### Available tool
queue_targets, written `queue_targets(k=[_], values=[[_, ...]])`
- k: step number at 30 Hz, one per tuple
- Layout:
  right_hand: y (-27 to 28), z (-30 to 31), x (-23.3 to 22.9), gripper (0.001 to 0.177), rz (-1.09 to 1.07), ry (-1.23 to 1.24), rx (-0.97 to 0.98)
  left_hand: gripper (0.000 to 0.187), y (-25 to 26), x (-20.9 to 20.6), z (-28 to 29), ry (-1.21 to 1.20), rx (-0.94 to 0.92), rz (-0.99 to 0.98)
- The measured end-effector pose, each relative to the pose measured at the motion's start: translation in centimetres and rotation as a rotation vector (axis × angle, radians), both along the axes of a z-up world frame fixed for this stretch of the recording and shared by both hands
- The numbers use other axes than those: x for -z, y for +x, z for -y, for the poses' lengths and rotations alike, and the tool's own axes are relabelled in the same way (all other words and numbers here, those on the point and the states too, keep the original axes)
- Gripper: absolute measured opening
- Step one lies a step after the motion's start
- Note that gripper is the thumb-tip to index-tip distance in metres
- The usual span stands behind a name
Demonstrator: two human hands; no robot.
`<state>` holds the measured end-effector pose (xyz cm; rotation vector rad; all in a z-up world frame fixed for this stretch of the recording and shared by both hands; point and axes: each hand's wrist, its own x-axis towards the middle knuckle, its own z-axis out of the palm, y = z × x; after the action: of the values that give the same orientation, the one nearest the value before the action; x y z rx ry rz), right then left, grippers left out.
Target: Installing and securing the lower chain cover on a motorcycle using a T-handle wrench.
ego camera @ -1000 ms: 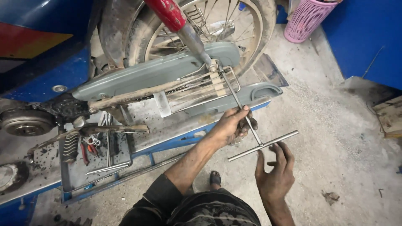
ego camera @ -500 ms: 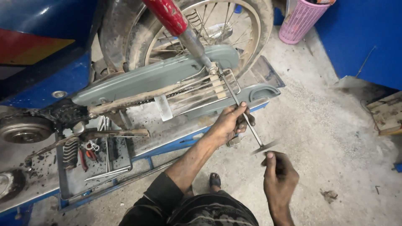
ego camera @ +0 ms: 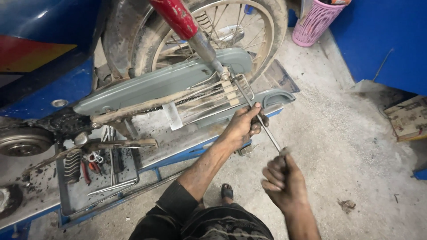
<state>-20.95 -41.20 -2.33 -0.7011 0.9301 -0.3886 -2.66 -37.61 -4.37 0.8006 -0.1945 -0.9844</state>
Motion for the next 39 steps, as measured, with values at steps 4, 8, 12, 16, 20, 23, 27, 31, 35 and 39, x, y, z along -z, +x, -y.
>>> queue_targets(k=[4,8,12,16,20,23,27,31,35,39], values=[[-2.5,1.1,2.4,0.034,-0.241,-0.988,-0.113,0.027,0.4,-0.6,0.2,0.039,-0.018,-0.003],[-3.6,2.1,3.8,0.051,-0.938,-2.052,-0.236,0.028,0.1,-0.3,0.1,0.091,-0.018,0.005],[-1.0,0.8,-0.4,0.056,-0.775,-2.418,-0.101,0.035,0.6,0.7,0.9,0.069,-0.047,0.094],[-0.3,1.8,1.1,0.060,-0.032,-0.177,-0.383,0.030,0.6,-0.1,0.5,0.163,-0.069,0.064],[-1.9,0.1,-1.4,0.064,-0.471,-1.006,-0.380,0.031,0.7,1.6,0.7,0.098,-0.077,0.058],[-2.8,0.3,0.6,0.023,-0.383,-1.703,-0.034,0.032,1.2,1.4,0.9,0.115,-0.058,0.068],[0.4,1.3,-2.7,0.053,-0.214,-0.829,-0.348,0.036,1.1,0.9,0.9,0.128,-0.073,0.104],[3.1,1.4,-1.2,0.042,-0.028,-0.643,-0.404,0.051,2.0,-2.2,-2.3,0.489,-0.015,0.767],[3.9,1.4,-1.6,0.031,0.036,-0.655,-0.377,0.036,1.9,-9.6,-6.7,0.889,-0.206,1.270],[4.0,2.1,-1.5,0.031,0.006,-0.695,-0.395,0.039,6.7,-8.9,-8.5,1.095,-0.609,1.619]])
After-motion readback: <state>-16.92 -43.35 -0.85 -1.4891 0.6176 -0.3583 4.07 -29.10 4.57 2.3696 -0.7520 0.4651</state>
